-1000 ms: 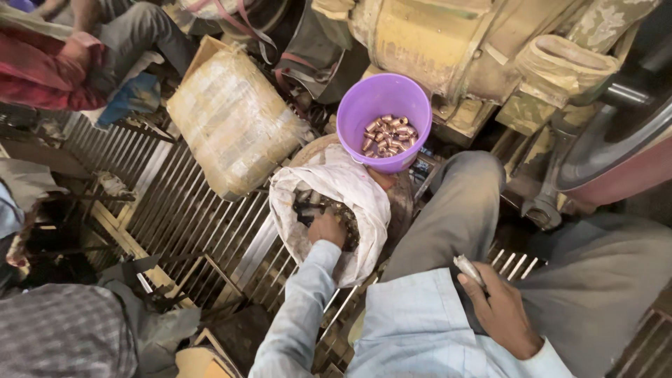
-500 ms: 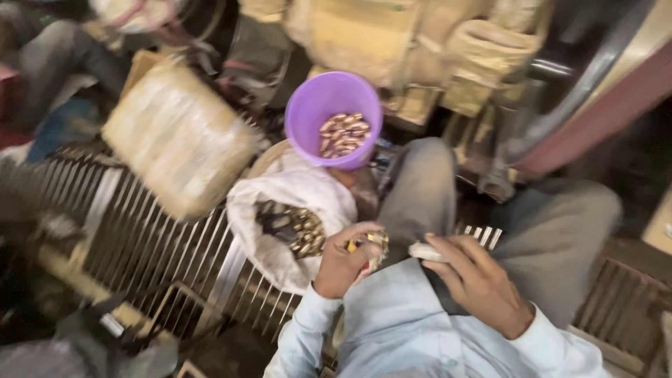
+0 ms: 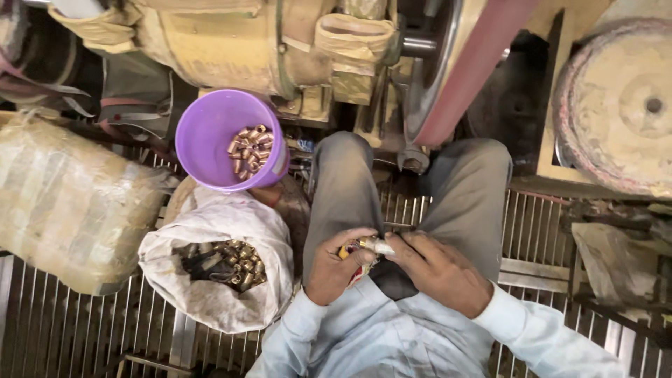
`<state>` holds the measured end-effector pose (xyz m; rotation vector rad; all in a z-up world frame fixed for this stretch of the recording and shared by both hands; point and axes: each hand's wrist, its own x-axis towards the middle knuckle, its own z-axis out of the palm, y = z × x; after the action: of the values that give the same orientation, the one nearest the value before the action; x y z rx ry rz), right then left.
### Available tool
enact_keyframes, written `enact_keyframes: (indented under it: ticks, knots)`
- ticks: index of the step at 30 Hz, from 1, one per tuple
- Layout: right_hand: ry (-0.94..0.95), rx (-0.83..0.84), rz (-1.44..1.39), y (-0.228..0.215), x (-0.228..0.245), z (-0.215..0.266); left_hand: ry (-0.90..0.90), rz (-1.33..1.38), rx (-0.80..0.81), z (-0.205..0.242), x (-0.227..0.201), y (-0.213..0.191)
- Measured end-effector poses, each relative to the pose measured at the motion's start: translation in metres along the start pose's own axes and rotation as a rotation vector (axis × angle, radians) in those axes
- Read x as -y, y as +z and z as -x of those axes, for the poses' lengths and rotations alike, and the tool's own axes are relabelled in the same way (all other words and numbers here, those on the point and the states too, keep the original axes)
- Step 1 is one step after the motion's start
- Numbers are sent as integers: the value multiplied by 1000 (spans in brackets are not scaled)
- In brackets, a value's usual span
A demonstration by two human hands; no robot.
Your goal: The person sits on a metal grate floor and repeatedly picks up small brass-colored metal parts from a white sack. They hold each part against a moving belt sander to polish it, then place the finished part into a purple bucket.
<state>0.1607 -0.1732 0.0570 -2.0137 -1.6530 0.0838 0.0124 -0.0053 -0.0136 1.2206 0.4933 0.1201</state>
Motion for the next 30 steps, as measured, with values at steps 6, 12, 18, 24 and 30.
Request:
enact_keyframes:
  ticks: [6,12,18,24,30]
  knots:
    - [-21,105,-17,12,-18,9,75,-206,68,-14,5,-5]
    - [-36,173,23,14,-20,8,160,-352,23,-19,9,-4]
    - [12,227,44,17,-20,3,271,-499,10,-24,11,-4]
    - [156,250,36,33,-16,0,207,-522,-37,-26,13,-3]
    - [349,240,-296,43,-19,-1,285,-518,-15,-30,16,-8]
